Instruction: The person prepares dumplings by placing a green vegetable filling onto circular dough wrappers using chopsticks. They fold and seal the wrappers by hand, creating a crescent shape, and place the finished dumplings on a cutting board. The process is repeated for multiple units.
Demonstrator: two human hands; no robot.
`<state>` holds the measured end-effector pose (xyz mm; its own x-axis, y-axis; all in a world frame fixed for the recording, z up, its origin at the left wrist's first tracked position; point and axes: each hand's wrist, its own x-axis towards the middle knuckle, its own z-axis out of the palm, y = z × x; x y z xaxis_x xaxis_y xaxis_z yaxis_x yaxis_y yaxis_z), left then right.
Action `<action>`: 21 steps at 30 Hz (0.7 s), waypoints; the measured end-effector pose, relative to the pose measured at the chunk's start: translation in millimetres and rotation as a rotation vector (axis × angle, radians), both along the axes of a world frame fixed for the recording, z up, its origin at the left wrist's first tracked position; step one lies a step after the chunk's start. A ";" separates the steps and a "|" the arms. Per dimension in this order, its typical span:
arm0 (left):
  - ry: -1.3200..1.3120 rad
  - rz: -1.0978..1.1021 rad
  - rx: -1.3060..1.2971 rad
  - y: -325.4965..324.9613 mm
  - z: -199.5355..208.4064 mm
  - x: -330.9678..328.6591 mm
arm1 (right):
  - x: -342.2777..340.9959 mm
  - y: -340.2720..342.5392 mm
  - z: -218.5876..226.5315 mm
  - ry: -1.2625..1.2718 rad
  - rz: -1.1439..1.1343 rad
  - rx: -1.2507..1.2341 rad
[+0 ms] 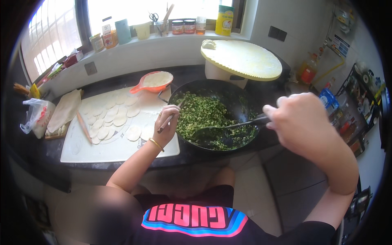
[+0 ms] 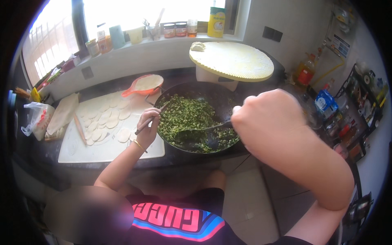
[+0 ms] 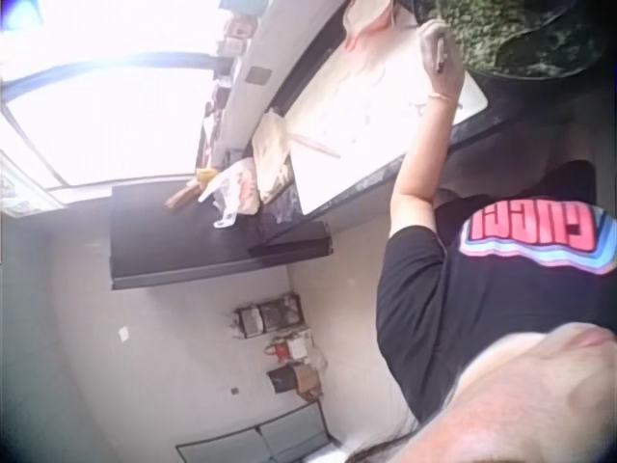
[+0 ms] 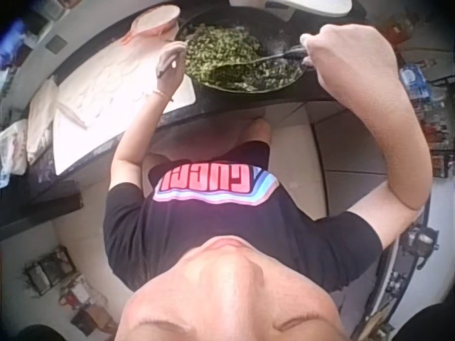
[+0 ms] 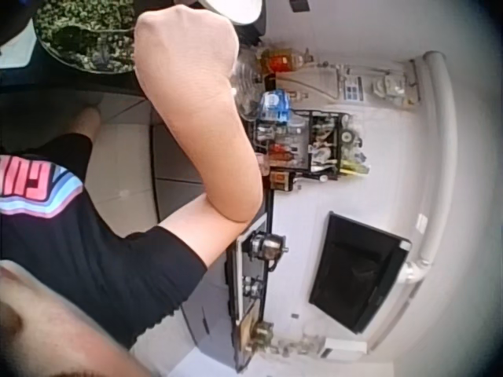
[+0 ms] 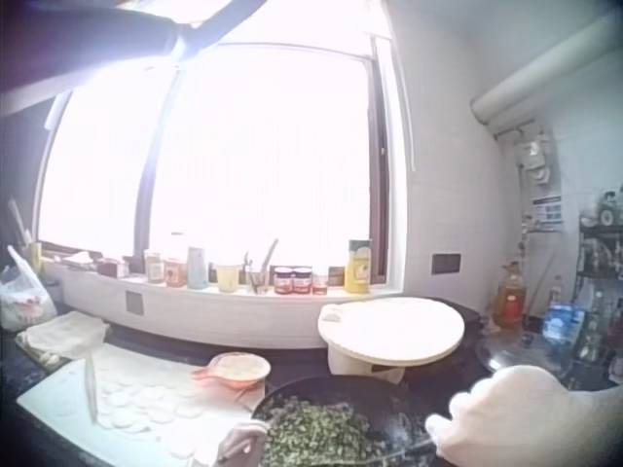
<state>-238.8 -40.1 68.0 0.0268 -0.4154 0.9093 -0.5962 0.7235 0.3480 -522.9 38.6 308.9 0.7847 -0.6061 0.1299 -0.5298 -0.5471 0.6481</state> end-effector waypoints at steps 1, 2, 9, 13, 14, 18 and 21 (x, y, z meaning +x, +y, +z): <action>0.006 0.006 -0.016 -1.1 -0.9 1.7 | -0.5 2.7 8.3 0.003 -0.029 0.038; 0.006 0.019 -0.028 -1.8 -2.0 3.7 | 2.0 1.6 9.8 -0.001 -0.007 0.074; -0.029 0.005 -0.095 -17.7 -3.2 -11.8 | 6.3 -28.2 -45.1 -0.142 -0.096 0.083; -0.024 0.036 -0.081 -19.3 -6.0 4.5 | 3.3 -28.7 -25.5 -0.185 -0.123 0.027; -0.035 0.044 -0.086 -17.7 -5.6 7.0 | 2.8 -33.2 -20.9 -0.191 -0.134 0.005; 0.008 0.065 -0.092 -22.2 -8.1 10.2 | 2.3 -74.0 -32.3 -0.212 -0.137 -0.122; 0.050 0.043 -0.093 -28.9 -5.8 4.6 | 0.6 -109.1 -53.3 -0.226 -0.150 -0.152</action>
<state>-234.3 -69.0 62.2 0.0888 -0.3264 0.9411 -0.6107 0.7285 0.3103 -522.4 -70.5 255.5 0.6293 -0.6730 0.3887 -0.7371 -0.3582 0.5731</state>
